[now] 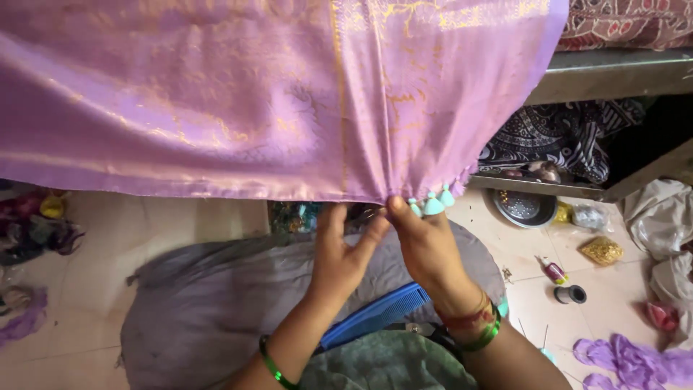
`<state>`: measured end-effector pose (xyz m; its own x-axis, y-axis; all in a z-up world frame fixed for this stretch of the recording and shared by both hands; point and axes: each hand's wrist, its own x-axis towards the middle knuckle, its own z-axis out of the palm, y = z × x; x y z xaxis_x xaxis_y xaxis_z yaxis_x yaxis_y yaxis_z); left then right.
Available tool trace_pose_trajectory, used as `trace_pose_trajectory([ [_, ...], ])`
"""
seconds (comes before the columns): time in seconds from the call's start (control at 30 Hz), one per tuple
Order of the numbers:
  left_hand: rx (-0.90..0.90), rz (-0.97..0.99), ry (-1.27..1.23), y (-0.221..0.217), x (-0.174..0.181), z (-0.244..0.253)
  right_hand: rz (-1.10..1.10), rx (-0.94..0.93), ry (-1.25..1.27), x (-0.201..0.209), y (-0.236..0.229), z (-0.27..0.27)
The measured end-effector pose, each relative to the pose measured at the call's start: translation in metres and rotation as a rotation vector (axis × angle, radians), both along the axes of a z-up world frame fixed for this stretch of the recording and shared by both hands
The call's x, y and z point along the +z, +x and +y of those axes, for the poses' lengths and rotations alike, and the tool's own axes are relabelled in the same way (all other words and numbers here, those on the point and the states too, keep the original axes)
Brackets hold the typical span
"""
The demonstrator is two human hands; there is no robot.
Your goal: Sewing a decorative tassel onto the edge of a purple garment.
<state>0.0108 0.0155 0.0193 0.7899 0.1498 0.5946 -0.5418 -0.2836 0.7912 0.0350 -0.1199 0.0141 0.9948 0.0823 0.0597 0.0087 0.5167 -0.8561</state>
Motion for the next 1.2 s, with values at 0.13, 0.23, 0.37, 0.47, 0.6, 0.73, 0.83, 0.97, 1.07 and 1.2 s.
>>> trace_pose_trajectory([
  [0.13, -0.251, 0.256, -0.198, 0.020, -0.020, 0.002, -0.032, -0.027, 0.020, -0.067, -0.015, -0.017],
  [0.23, -0.555, 0.612, -0.506, 0.030, -0.018, -0.006, -0.060, 0.008, -0.071, -0.097, -0.029, -0.026],
  [0.37, -0.563, 0.696, -0.651, 0.029, 0.000, -0.008, -0.078, 0.032, -0.161, -0.079, -0.044, -0.032],
  [0.47, -0.504, 0.698, -0.620, 0.026, -0.012, -0.008, -0.095, 0.040, -0.289, -0.073, -0.050, -0.041],
  [0.6, -0.441, 0.632, -0.585, 0.022, -0.021, -0.005, -0.104, -0.019, -0.342, -0.052, -0.049, -0.049],
  [0.73, -0.439, 0.609, -0.571, 0.018, -0.021, -0.003, -0.021, -0.076, -0.319, -0.047, -0.044, -0.061],
  [0.83, -0.437, 0.594, -0.487, 0.017, -0.021, -0.004, 0.001, -0.163, -0.405, -0.048, -0.050, -0.063],
  [0.97, -0.455, 0.646, -0.520, 0.017, -0.017, -0.005, -0.385, -0.283, -0.863, -0.032, -0.061, -0.046],
  [1.07, -0.471, 0.690, -0.574, 0.014, -0.014, -0.004, -0.786, -0.366, -1.204, -0.009, -0.063, -0.028],
  [1.2, -0.474, 0.727, -0.595, 0.011, -0.002, -0.004, -1.066, -0.413, -1.341, -0.003, -0.061, -0.027],
])
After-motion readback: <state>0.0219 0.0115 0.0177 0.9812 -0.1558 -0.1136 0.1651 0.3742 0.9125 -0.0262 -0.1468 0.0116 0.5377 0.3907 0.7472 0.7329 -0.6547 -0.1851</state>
